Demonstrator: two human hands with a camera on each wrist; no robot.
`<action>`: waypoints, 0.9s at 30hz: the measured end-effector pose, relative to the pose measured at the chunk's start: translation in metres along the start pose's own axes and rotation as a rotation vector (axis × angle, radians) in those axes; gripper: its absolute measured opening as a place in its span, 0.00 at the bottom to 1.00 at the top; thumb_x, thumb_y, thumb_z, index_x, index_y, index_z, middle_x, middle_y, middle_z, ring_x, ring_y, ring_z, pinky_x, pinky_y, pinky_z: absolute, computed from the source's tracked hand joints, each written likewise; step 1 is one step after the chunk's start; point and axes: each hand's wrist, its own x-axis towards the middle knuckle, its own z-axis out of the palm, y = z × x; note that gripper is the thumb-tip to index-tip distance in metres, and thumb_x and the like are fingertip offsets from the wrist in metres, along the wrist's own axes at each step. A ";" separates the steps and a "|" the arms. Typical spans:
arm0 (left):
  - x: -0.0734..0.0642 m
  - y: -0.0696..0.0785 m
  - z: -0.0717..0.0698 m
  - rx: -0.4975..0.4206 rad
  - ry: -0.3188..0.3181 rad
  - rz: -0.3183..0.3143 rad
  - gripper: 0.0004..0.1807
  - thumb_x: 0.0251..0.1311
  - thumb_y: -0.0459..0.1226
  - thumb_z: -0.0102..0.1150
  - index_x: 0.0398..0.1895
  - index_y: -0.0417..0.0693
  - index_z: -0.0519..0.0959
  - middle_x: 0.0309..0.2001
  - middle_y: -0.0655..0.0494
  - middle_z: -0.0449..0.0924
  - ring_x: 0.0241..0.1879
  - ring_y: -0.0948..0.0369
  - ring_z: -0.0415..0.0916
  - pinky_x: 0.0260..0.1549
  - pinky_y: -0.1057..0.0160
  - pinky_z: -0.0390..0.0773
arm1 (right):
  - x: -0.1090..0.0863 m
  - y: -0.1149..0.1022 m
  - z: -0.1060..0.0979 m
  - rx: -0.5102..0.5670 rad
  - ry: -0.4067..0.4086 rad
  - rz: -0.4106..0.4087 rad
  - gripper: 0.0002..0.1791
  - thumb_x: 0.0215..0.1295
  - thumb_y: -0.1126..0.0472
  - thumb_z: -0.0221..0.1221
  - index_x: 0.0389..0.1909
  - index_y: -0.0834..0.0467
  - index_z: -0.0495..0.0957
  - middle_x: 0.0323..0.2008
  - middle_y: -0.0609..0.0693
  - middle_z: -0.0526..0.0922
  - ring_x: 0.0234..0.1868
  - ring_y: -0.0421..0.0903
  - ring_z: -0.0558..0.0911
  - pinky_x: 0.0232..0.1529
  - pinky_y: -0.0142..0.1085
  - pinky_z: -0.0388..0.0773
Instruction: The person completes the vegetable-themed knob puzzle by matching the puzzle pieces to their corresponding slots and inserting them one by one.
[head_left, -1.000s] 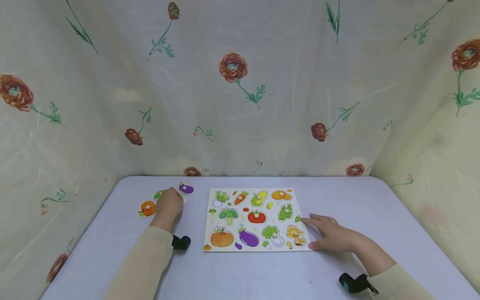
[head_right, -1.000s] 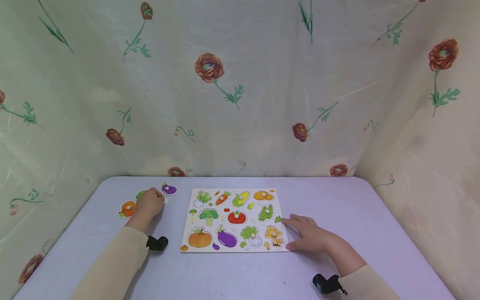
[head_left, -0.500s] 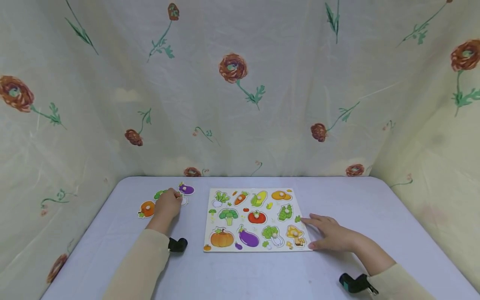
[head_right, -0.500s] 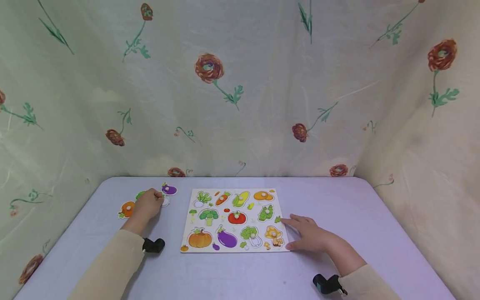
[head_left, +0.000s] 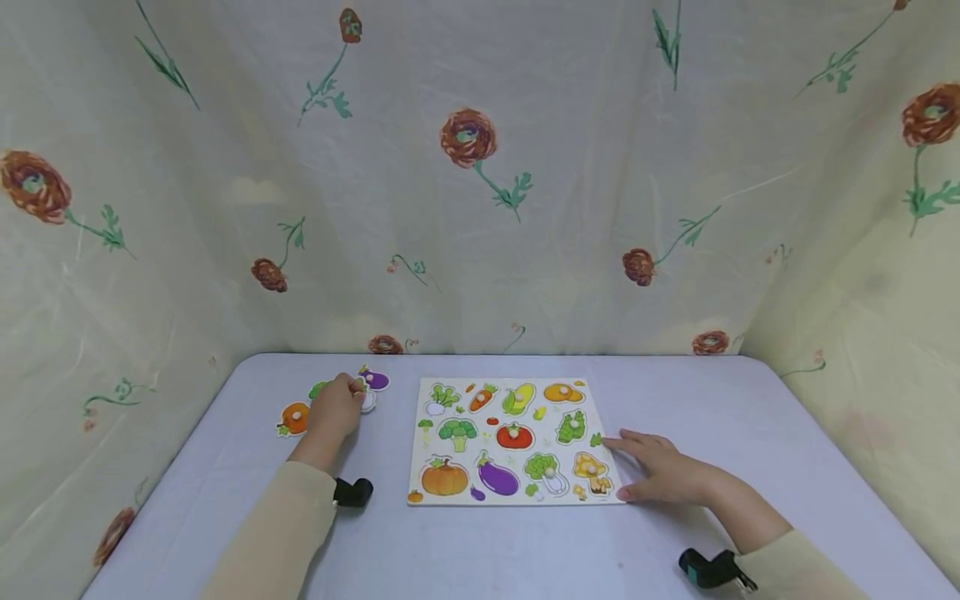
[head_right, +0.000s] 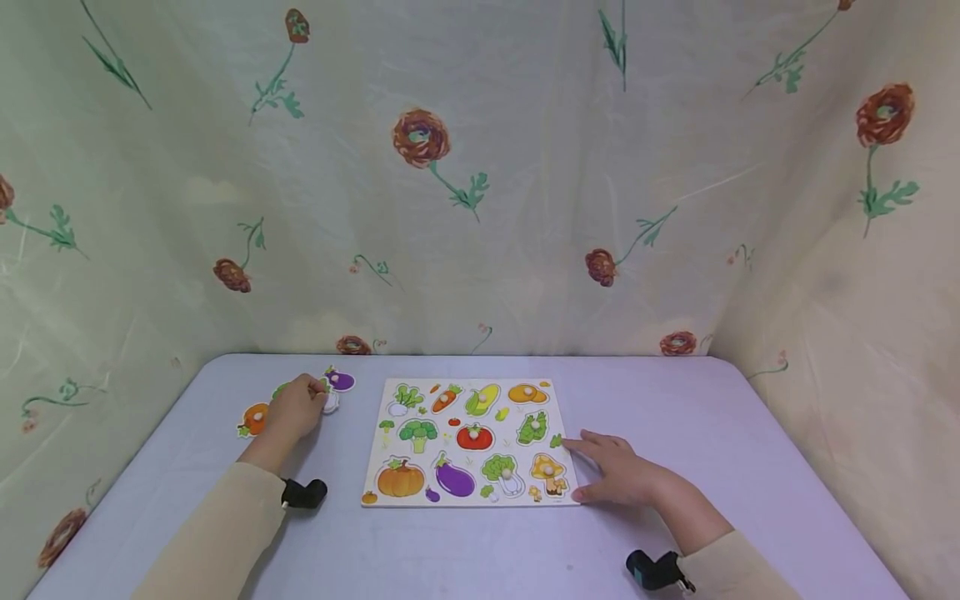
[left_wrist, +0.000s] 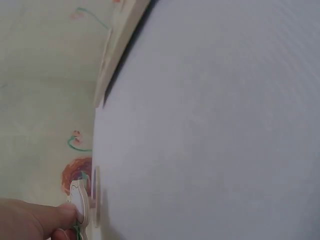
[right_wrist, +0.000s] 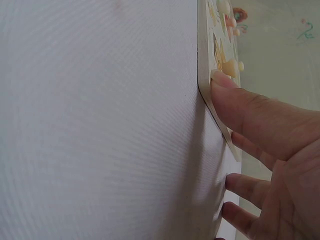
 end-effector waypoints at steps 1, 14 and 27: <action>0.000 0.001 0.000 -0.006 0.002 0.007 0.10 0.74 0.37 0.53 0.50 0.39 0.74 0.45 0.42 0.78 0.43 0.47 0.74 0.47 0.50 0.77 | 0.000 0.000 0.000 0.001 -0.001 0.002 0.47 0.55 0.44 0.71 0.73 0.57 0.66 0.74 0.71 0.55 0.71 0.76 0.50 0.64 0.74 0.51; -0.001 0.020 -0.003 -0.113 0.030 0.165 0.08 0.71 0.36 0.57 0.48 0.42 0.77 0.45 0.44 0.80 0.43 0.50 0.75 0.46 0.52 0.77 | 0.000 -0.002 0.000 -0.017 0.004 -0.006 0.46 0.54 0.45 0.71 0.72 0.57 0.66 0.73 0.72 0.56 0.71 0.77 0.51 0.63 0.75 0.52; 0.003 0.038 0.028 -0.162 -0.114 0.296 0.06 0.70 0.36 0.60 0.47 0.47 0.80 0.44 0.53 0.80 0.40 0.57 0.73 0.41 0.58 0.77 | 0.001 -0.002 0.000 -0.008 -0.008 0.008 0.47 0.55 0.44 0.71 0.73 0.56 0.65 0.74 0.71 0.55 0.71 0.77 0.50 0.64 0.75 0.51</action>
